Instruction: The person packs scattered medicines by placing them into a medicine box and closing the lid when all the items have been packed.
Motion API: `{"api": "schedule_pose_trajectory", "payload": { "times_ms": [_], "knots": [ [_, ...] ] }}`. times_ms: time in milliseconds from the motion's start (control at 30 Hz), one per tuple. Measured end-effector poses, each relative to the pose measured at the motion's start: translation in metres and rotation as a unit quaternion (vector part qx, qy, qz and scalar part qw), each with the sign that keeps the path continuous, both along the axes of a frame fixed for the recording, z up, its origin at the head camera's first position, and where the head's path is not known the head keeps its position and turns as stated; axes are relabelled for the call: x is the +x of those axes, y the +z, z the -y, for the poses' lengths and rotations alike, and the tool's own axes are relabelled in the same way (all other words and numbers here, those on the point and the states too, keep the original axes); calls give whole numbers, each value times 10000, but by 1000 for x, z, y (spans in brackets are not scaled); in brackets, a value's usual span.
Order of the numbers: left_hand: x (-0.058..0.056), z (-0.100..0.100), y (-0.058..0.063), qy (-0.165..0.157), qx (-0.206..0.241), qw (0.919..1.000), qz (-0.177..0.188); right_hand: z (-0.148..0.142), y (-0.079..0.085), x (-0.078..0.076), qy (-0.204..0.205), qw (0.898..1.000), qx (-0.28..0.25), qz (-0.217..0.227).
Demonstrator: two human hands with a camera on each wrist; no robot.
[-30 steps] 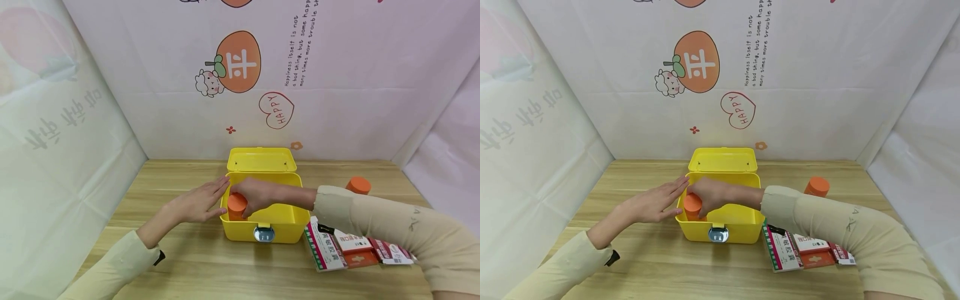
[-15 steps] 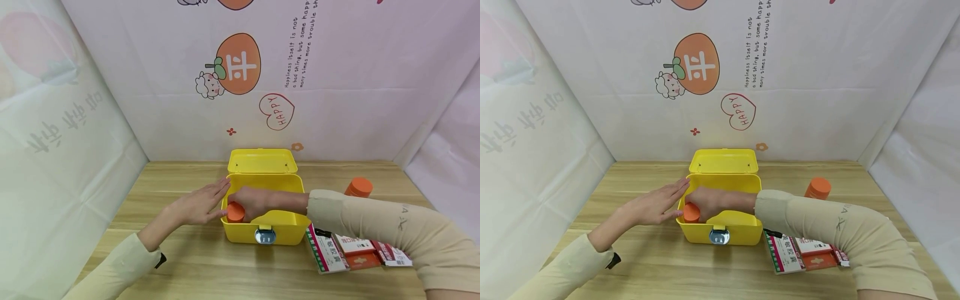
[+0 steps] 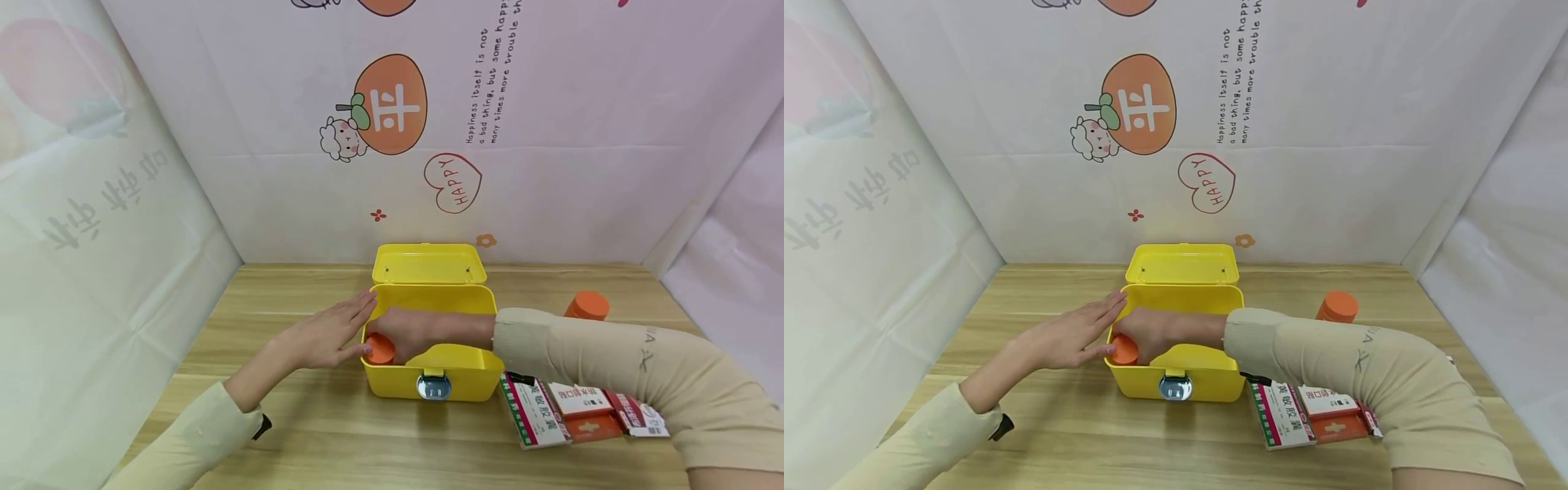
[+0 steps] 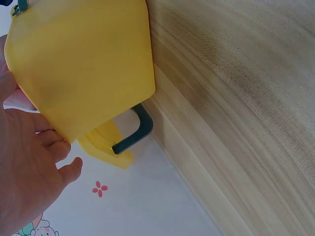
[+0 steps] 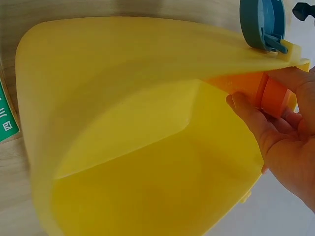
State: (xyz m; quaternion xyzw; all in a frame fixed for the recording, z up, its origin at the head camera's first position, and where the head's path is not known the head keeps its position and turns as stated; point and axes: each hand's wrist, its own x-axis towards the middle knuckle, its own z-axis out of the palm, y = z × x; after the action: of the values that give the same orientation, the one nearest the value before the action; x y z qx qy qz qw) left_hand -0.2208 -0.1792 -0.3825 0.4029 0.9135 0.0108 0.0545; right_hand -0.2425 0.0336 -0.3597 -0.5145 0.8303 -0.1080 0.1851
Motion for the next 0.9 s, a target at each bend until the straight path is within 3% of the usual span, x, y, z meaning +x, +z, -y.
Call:
{"api": "schedule_pose_trajectory", "payload": {
  "times_ms": [300,567,767,900],
  "knots": [
    [2,-2,0,-16,11,10000,17,0,-3,5,34,9997,183,-125],
    [2,-4,2,38,-1,10000,53,-7,1,3,42,9995,248,213],
    [2,-5,4,145,-61,9998,135,-21,9,2,-535,9940,205,933],
    [4,-4,4,191,-41,9997,146,-34,16,4,-889,9910,-113,996]
  ]
}}
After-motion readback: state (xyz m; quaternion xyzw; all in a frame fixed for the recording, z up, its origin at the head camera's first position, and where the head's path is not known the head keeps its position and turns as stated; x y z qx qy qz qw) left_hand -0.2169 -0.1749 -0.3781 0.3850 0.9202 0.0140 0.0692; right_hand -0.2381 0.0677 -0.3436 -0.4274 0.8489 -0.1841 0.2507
